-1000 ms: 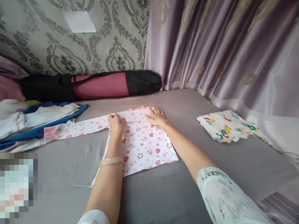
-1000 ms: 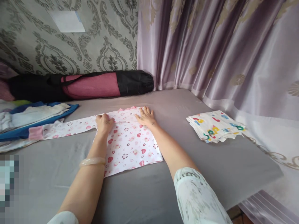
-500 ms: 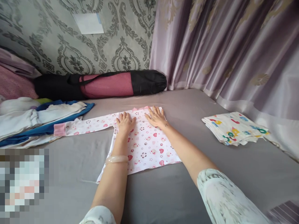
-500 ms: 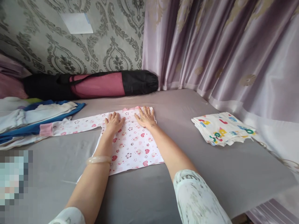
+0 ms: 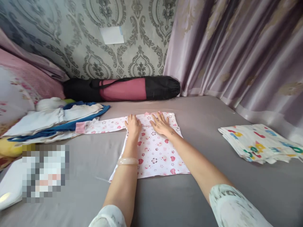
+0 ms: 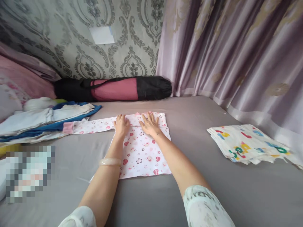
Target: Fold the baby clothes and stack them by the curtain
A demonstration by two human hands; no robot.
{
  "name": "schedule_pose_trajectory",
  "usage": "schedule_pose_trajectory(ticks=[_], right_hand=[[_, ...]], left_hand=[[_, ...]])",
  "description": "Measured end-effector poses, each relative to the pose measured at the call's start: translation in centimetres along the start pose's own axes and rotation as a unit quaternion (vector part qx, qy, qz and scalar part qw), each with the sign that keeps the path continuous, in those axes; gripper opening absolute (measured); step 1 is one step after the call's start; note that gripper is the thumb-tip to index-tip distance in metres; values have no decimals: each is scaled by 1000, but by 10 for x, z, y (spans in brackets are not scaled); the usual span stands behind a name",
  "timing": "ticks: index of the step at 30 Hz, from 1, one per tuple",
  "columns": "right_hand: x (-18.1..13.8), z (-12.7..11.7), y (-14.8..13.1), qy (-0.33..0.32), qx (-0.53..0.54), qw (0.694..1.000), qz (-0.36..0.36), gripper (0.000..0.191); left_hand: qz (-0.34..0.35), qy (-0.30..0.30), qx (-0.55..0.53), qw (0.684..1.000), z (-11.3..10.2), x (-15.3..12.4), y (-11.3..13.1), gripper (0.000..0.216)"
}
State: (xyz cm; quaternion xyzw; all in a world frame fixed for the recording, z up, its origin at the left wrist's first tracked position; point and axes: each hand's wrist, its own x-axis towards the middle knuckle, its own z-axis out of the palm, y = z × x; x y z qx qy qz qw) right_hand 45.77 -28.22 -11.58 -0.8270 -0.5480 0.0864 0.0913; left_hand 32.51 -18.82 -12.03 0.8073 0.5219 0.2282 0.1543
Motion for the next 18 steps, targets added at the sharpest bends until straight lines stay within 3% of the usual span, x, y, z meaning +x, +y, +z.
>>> schedule_pose_trajectory(ticks=[6,11,14,18], right_hand=[[4,5,3,-18,-20,1000,9,64],[5,-3,-5,-28,-35,999,22,62],[6,-4,-28,15,-40,999,-33,59],[10,5,-62,-17,1,993,-117,60]], left_hand=[[-9,-12,-20,1000,-2,1,-1,38],[-46,-13,-116,992,-12,11,-4,39],[-86,-3,-182,980,-25,18,-10,39],[-131,29,-254,958,-40,26,-23,36]])
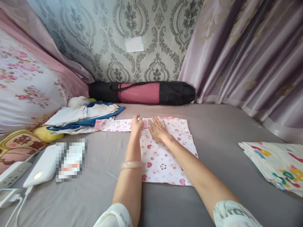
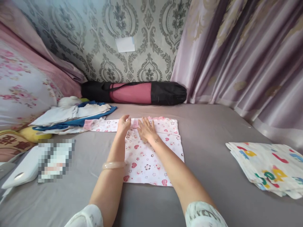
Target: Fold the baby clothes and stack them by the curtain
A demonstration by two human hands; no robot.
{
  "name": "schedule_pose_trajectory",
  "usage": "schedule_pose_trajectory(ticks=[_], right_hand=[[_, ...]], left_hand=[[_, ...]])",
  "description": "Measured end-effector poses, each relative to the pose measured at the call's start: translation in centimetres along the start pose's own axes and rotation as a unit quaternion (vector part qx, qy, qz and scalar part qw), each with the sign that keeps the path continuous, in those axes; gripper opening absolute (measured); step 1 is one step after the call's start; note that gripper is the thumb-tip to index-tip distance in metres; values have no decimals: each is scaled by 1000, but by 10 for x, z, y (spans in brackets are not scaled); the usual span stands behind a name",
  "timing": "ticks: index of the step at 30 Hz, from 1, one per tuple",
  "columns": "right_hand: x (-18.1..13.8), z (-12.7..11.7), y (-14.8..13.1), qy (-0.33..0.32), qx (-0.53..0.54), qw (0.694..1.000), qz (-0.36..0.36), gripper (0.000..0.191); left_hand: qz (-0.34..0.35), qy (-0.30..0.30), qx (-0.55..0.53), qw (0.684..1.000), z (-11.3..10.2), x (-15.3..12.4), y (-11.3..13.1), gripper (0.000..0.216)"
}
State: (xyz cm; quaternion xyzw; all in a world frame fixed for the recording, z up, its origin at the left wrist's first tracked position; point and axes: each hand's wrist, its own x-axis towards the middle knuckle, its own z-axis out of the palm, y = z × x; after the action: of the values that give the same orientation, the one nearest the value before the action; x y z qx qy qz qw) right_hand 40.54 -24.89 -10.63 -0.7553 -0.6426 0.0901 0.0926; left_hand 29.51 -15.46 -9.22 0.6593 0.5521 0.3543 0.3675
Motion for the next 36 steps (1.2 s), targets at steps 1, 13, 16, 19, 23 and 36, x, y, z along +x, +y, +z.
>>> schedule_pose_trajectory(ticks=[1,13,16,19,23,36], right_hand=[[3,3,-5,-9,7,1000,-9,60],[10,15,-15,-18,12,1000,-8,59],[11,15,-16,-6,10,1000,-5,58],[16,13,-19,20,11,1000,-12,55],[27,11,-28,69,3,996,-59,48],[48,27,-37,5,-4,999,-44,57]], left_hand=[[-5,11,-16,1000,-4,3,-2,35],[-108,132,-62,983,-14,8,-24,29],[-152,206,-24,966,-21,4,-25,30],[-214,288,12,933,-28,1,-24,34],[-263,339,9,903,-33,1,-25,43],[-275,336,12,901,-49,12,-36,44]])
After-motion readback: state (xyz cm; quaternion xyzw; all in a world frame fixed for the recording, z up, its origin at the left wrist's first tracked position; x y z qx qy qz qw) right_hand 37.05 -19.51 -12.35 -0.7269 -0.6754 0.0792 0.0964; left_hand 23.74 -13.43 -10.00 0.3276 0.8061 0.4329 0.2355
